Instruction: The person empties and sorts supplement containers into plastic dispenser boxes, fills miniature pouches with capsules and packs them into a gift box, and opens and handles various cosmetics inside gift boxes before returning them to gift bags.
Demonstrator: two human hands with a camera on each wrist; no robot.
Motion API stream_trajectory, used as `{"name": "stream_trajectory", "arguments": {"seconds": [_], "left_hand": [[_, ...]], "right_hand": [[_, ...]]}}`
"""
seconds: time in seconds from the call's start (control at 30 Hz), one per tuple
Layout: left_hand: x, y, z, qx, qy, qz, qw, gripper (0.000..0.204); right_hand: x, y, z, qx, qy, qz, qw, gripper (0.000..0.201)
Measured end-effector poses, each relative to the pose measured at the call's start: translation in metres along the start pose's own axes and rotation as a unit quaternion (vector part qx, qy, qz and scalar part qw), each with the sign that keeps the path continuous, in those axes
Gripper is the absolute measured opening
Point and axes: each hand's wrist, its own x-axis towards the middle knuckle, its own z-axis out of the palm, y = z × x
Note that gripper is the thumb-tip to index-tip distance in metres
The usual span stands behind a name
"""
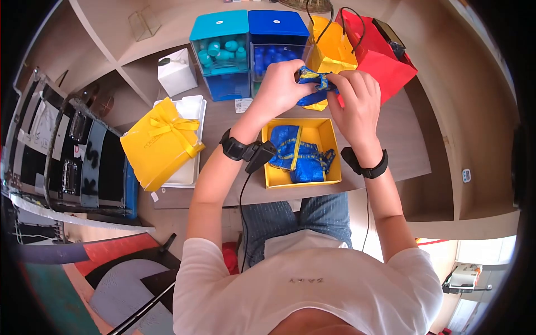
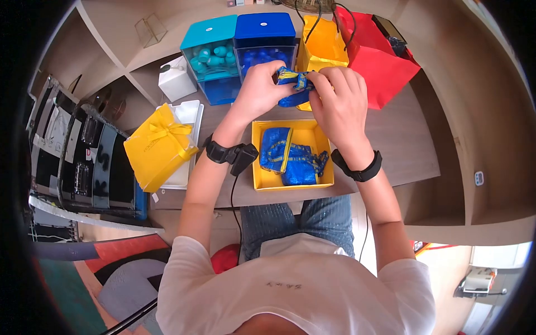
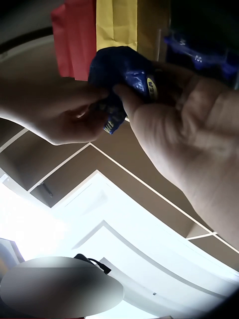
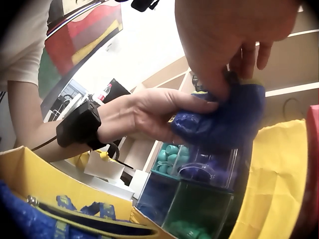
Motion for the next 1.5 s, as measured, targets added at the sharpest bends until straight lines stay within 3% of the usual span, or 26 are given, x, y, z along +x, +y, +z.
{"name": "stream_trajectory", "arguments": {"seconds": [0.17, 0.23, 0.3, 0.37, 0.47, 0.53, 0.6, 0.67, 0.7, 0.73, 0.8, 0.83, 0.87, 0.93, 1.07, 1.13, 1.2, 1.27, 1.3, 1.37, 1.4, 1.47, 1.5], "left_hand": [[0.005, -0.017, 0.010, -0.068, -0.042, -0.022, 0.997, 0.026], [0.006, -0.014, 0.010, -0.205, -0.089, -0.125, 0.967, 0.021], [0.006, -0.015, 0.009, -0.222, -0.105, -0.122, 0.962, 0.019], [0.004, -0.015, 0.009, -0.238, -0.120, -0.121, 0.956, 0.018], [0.004, -0.015, 0.013, -0.150, -0.135, -0.052, 0.978, 0.016], [0.003, -0.017, 0.017, -0.156, -0.150, -0.012, 0.976, 0.015], [0.004, -0.019, 0.014, -0.111, -0.175, -0.023, 0.978, 0.022], [0.002, -0.017, 0.016, -0.145, -0.168, 0.006, 0.975, 0.038], [0.003, -0.020, 0.012, -0.210, -0.254, -0.045, 0.943, 0.068], [0.001, -0.022, 0.010, -0.210, -0.253, -0.044, 0.944, 0.068], [-0.006, -0.027, 0.010, -0.462, -0.327, -0.075, 0.821, 0.092], [-0.004, -0.029, 0.006, -0.480, -0.361, -0.111, 0.792, 0.108], [-0.004, -0.032, 0.005, -0.481, -0.362, -0.112, 0.791, 0.108], [-0.004, -0.033, 0.004, -0.543, -0.403, -0.119, 0.727, 0.109], [-0.004, -0.024, 0.003, -0.497, -0.389, -0.090, 0.771, 0.108], [0.000, -0.026, 0.006, -0.310, -0.388, 0.012, 0.868, 0.106], [0.002, -0.029, 0.007, -0.322, -0.383, -0.003, 0.866, 0.104], [0.000, -0.031, 0.007, -0.336, -0.378, -0.018, 0.863, 0.102], [-0.001, -0.029, 0.005, -0.341, -0.381, -0.045, 0.858, 0.103], [0.001, -0.026, 0.001, -0.344, -0.382, -0.070, 0.855, 0.104], [0.001, -0.026, -0.001, -0.331, -0.386, -0.070, 0.858, 0.101], [-0.001, -0.025, -0.002, -0.304, -0.399, -0.073, 0.862, 0.097], [-0.002, -0.026, -0.003, -0.303, -0.403, -0.075, 0.861, 0.097]], "right_hand": [[-0.006, 0.013, -0.005, 0.049, -0.016, -0.045, 0.998, 0.029], [-0.009, 0.021, -0.008, 0.062, -0.026, -0.056, 0.996, 0.029], [-0.010, 0.020, -0.010, 0.078, -0.036, -0.067, 0.994, 0.030], [-0.011, 0.014, -0.013, 0.199, -0.106, 0.080, 0.971, 0.031], [-0.008, 0.012, -0.013, 0.205, -0.167, 0.141, 0.954, 0.038], [-0.009, 0.018, -0.010, 0.213, -0.179, 0.111, 0.954, 0.040], [-0.009, 0.021, -0.009, 0.218, -0.190, 0.079, 0.954, 0.042], [-0.009, 0.022, -0.013, 0.265, -0.237, 0.151, 0.922, 0.049], [-0.008, 0.021, -0.016, 0.265, -0.237, 0.150, 0.923, 0.049], [-0.008, 0.021, -0.018, 0.284, -0.233, 0.118, 0.923, 0.053], [-0.005, 0.023, -0.019, 0.303, -0.229, 0.087, 0.921, 0.058], [-0.004, 0.025, -0.019, 0.321, -0.221, 0.058, 0.919, 0.059], [-0.003, 0.026, -0.019, 0.338, -0.212, 0.029, 0.916, 0.060], [-0.002, 0.026, -0.020, 0.366, -0.210, 0.022, 0.906, 0.058], [0.003, 0.023, -0.020, 0.431, -0.216, 0.004, 0.876, 0.053], [0.007, 0.020, -0.024, 0.442, -0.245, 0.027, 0.863, 0.052], [0.015, 0.018, -0.030, 0.453, -0.275, 0.050, 0.847, 0.052], [0.025, 0.023, -0.034, 0.449, -0.304, -0.008, 0.840, 0.048], [0.030, 0.032, -0.032, 0.430, -0.291, -0.049, 0.853, 0.032], [0.054, 0.051, -0.027, 0.470, -0.258, -0.023, 0.844, 0.030], [0.067, 0.059, -0.026, 0.508, -0.223, 0.008, 0.832, 0.034], [0.105, 0.050, -0.016, 0.452, -0.256, 0.059, 0.852, 0.076], [0.121, 0.041, -0.010, 0.452, -0.254, 0.063, 0.852, 0.076]]}}
